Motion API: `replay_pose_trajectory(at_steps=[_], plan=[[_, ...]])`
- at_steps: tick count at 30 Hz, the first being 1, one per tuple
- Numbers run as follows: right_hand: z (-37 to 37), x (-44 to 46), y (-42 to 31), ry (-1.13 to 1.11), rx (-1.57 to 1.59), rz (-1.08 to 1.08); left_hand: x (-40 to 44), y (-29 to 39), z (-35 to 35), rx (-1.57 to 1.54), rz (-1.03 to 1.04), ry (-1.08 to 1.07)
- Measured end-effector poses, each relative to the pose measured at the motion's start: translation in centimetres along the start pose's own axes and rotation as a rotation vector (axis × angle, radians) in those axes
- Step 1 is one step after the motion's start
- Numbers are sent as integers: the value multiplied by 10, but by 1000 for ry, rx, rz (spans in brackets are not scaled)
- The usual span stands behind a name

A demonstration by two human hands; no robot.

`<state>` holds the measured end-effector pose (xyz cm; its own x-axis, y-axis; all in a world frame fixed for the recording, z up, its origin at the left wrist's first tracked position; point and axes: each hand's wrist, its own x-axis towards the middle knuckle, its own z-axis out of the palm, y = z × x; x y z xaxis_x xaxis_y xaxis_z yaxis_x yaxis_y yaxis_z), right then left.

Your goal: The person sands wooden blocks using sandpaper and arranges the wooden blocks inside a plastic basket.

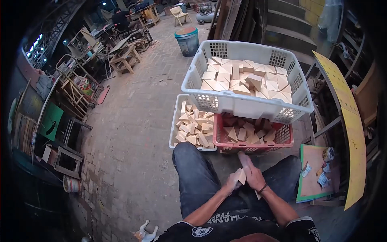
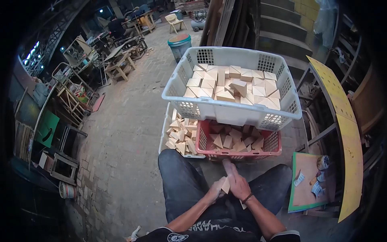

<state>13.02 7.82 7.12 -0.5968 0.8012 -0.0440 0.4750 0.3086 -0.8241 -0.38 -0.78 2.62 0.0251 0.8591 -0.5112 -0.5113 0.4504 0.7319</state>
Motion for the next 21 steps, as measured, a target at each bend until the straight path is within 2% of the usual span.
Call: replay_pose_trajectory(at_steps=[2,6,8,10,12,14,15,16,18,20,21], plan=[[8,-1,9,14,-47,-27,1,0,7,4,50,68],[1,-35,-41,-73,-113,-134,7,-3,-4,-152,41,45],[-4,-28,-36,4,-73,-186,5,-2,-1,-171,56,41],[0,-5,-9,63,2,-43,1,-1,-2,-130,-2,-89],[5,-13,-9,71,-76,-37,4,3,-2,-150,15,-66],[2,-38,-43,-65,-119,-154,10,-4,-5,-304,63,66],[4,-45,-53,-107,-138,-208,15,-9,12,-442,108,348],[4,-43,-50,-110,-139,-210,14,-8,7,-445,110,351],[7,-32,-37,-48,-147,-184,10,-4,-7,-393,49,43],[17,-6,-5,84,-55,-127,8,-8,-9,-438,30,24],[16,-8,-11,78,-99,-74,2,-3,-5,-458,24,13]])
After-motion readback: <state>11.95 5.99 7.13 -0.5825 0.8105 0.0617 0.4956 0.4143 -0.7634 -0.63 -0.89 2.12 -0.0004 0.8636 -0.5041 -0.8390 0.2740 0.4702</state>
